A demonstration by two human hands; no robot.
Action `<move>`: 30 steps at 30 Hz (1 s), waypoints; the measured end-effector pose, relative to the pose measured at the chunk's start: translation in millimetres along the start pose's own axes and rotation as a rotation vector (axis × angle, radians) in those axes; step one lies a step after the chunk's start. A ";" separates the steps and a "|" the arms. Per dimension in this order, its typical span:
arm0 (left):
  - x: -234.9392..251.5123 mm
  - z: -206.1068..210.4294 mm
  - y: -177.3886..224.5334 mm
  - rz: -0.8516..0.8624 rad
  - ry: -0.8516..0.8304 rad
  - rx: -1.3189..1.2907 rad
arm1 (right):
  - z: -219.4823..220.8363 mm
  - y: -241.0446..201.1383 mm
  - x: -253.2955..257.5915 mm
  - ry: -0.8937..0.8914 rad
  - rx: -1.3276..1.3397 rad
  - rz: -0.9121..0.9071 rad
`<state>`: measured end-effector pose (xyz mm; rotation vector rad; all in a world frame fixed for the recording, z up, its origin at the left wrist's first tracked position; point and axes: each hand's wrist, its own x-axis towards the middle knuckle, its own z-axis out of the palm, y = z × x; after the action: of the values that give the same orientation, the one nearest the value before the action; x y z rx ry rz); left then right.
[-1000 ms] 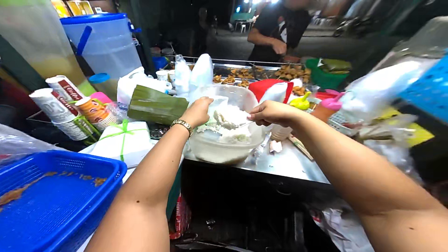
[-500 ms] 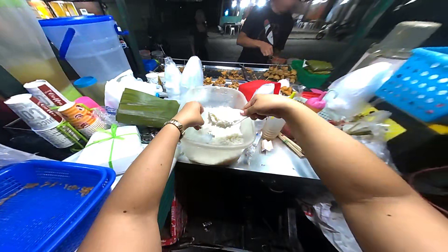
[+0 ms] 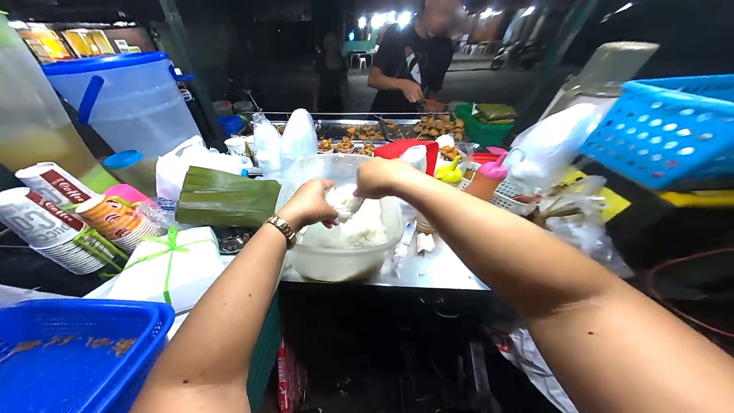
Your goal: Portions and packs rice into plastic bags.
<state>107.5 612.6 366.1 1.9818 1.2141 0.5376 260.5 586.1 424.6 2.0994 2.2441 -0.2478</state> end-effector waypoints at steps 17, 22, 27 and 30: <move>1.3 -6.4 -0.1 -0.048 0.012 -0.152 | -38.5 -45.1 -40.0 0.065 -0.311 0.016; 1.4 -20.5 -3.2 -0.058 0.127 -0.119 | -32.8 -8.8 -25.5 0.059 -0.246 0.079; 2.7 -26.8 -7.1 -0.035 0.277 -0.288 | 25.5 4.9 0.5 -0.044 -0.236 0.008; 5.7 -27.4 -15.0 -0.011 0.344 -0.345 | 58.4 4.0 17.7 -0.088 -0.211 -0.056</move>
<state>83.1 632.0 371.9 1.6311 1.2342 1.0416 259.4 594.6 364.0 1.8851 2.1752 -0.0979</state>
